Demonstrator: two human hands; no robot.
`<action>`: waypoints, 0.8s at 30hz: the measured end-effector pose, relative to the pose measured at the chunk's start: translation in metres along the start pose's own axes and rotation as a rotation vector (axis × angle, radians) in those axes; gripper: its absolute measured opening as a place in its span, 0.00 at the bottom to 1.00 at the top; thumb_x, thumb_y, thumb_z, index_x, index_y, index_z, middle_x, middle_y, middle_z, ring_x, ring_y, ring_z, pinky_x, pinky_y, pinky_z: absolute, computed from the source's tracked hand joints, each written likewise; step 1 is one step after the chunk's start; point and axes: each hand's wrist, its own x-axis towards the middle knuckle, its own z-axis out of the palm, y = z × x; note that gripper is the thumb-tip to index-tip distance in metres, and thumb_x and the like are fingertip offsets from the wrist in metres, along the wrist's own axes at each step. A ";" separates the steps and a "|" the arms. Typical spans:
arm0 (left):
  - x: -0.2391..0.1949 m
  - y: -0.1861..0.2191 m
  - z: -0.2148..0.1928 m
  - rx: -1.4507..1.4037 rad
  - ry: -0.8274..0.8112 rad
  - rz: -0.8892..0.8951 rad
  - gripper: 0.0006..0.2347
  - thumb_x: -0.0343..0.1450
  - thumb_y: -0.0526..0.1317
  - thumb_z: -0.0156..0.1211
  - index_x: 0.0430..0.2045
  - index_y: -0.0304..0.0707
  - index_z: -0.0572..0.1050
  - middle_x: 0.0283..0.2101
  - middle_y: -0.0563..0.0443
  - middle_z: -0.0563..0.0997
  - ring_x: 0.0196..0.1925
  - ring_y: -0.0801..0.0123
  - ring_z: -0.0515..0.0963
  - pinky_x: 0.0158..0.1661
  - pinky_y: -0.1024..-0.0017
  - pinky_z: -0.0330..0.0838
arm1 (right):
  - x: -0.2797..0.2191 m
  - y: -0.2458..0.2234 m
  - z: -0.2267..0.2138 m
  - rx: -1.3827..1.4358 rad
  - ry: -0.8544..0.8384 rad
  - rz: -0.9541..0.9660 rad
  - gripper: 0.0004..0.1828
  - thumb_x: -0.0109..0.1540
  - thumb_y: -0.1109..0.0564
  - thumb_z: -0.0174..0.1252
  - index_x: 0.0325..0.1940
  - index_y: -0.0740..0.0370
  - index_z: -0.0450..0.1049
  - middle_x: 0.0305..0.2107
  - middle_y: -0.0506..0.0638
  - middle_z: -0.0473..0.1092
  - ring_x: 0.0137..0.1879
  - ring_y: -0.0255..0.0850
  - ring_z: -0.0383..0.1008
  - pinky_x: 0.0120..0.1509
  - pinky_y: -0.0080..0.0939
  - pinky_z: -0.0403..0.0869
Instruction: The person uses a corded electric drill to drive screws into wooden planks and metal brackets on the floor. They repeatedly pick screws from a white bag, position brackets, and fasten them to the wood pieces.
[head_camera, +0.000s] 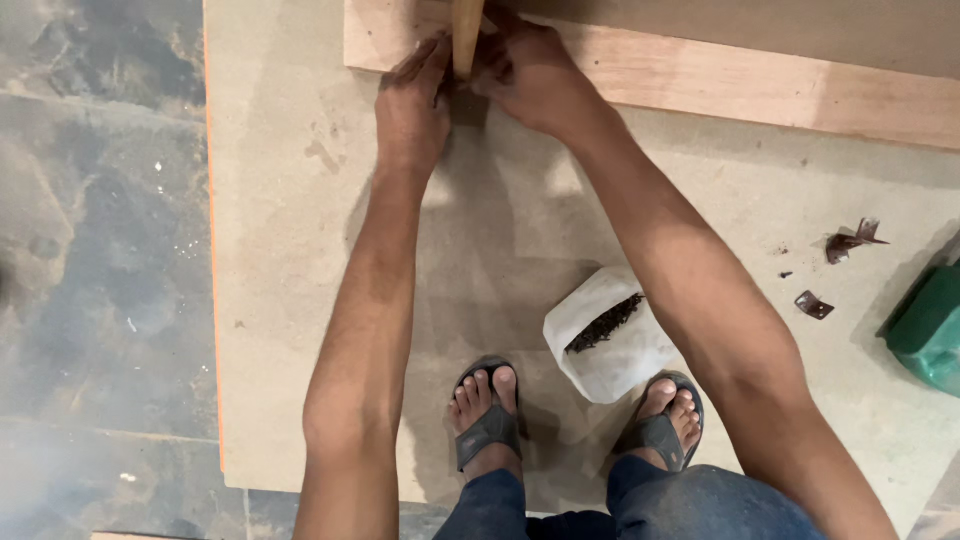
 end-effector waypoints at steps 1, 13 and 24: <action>0.000 -0.002 0.000 0.006 0.015 0.022 0.23 0.66 0.22 0.63 0.56 0.36 0.76 0.61 0.44 0.79 0.62 0.55 0.79 0.62 0.65 0.76 | -0.004 0.004 -0.002 -0.037 0.043 -0.041 0.32 0.61 0.64 0.61 0.69 0.69 0.63 0.45 0.61 0.77 0.49 0.51 0.81 0.54 0.45 0.79; 0.001 0.000 -0.001 0.013 -0.038 0.016 0.24 0.64 0.24 0.63 0.58 0.36 0.75 0.60 0.41 0.78 0.60 0.52 0.79 0.59 0.63 0.75 | -0.022 0.026 0.022 -0.382 0.163 -0.122 0.31 0.63 0.63 0.63 0.69 0.71 0.64 0.64 0.65 0.63 0.71 0.59 0.60 0.72 0.55 0.66; -0.005 -0.004 0.009 0.081 -0.022 0.031 0.24 0.66 0.21 0.54 0.59 0.35 0.74 0.61 0.41 0.78 0.61 0.54 0.80 0.58 0.64 0.78 | -0.004 0.026 0.042 -0.397 0.126 0.083 0.49 0.61 0.38 0.73 0.75 0.64 0.58 0.67 0.69 0.52 0.72 0.70 0.46 0.72 0.70 0.52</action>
